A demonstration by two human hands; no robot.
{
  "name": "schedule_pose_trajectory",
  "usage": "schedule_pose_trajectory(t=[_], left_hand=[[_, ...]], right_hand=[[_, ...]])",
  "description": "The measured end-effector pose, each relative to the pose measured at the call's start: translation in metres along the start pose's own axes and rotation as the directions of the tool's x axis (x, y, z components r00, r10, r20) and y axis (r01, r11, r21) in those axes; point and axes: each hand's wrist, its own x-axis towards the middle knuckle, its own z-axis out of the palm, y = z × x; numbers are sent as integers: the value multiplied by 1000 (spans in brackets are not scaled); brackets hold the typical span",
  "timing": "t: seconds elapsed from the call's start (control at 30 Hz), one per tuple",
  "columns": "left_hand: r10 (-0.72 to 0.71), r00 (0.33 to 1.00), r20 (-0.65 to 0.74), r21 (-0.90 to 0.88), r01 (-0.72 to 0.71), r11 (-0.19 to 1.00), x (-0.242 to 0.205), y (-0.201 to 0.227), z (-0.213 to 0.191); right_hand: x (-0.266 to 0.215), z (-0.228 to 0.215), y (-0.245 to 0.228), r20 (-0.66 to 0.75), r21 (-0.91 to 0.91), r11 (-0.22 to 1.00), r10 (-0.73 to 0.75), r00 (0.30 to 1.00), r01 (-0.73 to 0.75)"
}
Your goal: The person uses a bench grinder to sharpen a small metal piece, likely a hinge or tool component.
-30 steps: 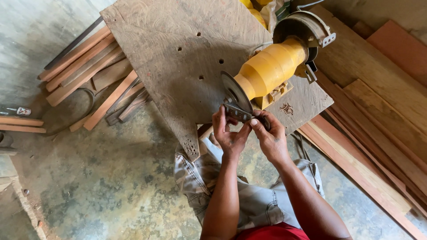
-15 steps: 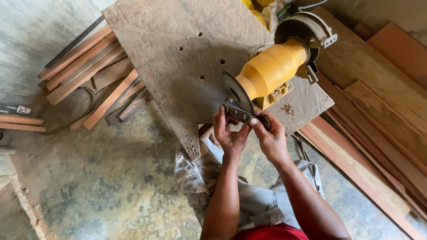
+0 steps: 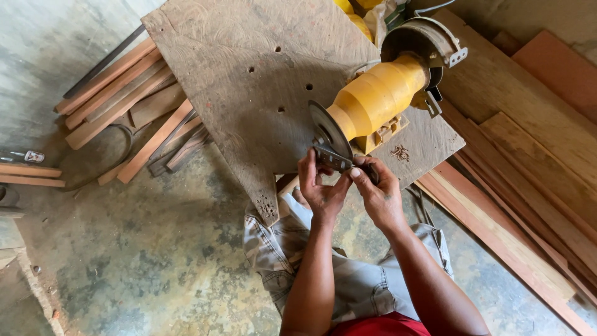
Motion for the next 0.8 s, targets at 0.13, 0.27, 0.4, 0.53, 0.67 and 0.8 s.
schedule_pose_trajectory(t=[0.13, 0.27, 0.4, 0.53, 0.67, 0.8], left_hand=[[13, 1000, 27, 3, -13, 1000, 1, 3, 0], [2, 998, 64, 46, -5, 999, 1, 7, 0], [15, 996, 87, 70, -21, 997, 4, 15, 1], [68, 991, 117, 110, -81, 991, 3, 18, 1], [81, 987, 135, 108, -96, 989, 1, 24, 2], [77, 984, 159, 143, -100, 985, 0, 31, 3]], right_hand=[[-4, -5, -2, 10, 7, 1000, -4, 1000, 4], [-10, -10, -1, 3, 20, 999, 34, 999, -34], [-15, -16, 6, 16, 79, 995, 53, 998, -54], [-21, -21, 8, 18, 92, 995, 26, 1000, -27], [-27, -26, 11, 1, 100, 995, 1, 1000, -1], [-34, -30, 7, -25, 68, 997, 22, 999, -20]])
